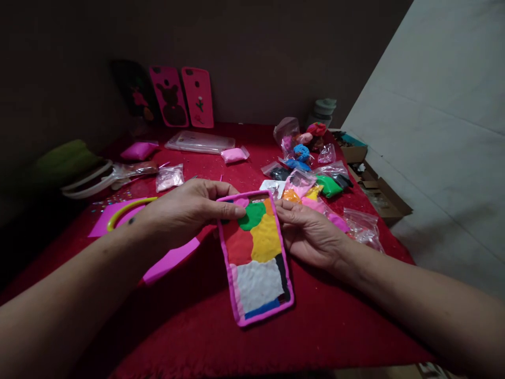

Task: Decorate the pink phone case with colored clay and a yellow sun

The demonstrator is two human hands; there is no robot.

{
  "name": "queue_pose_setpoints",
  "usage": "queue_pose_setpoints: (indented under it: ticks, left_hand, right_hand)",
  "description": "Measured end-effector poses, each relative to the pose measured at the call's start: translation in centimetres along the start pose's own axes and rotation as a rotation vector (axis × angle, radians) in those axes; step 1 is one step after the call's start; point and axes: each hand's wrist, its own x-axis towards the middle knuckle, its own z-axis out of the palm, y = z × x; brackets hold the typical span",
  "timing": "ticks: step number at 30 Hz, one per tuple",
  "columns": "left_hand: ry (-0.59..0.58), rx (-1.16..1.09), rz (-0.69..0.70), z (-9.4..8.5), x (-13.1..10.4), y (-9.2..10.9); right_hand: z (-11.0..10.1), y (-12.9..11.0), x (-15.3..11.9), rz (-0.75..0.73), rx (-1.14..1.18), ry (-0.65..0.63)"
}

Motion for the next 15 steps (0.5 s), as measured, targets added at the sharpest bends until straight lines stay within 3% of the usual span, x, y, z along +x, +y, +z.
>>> queue_pose_setpoints:
  ticks: [9, 15]
  left_hand:
    - [0.085, -0.055, -0.026, 0.59, -0.18, 0.42]
    - [0.019, -0.057, -0.001, 0.05, -0.04, 0.10]
  right_hand:
    - [0.10, -0.05, -0.21, 0.006, 0.002, 0.013]
    - [0.12, -0.10, -0.04, -0.019, -0.022, -0.002]
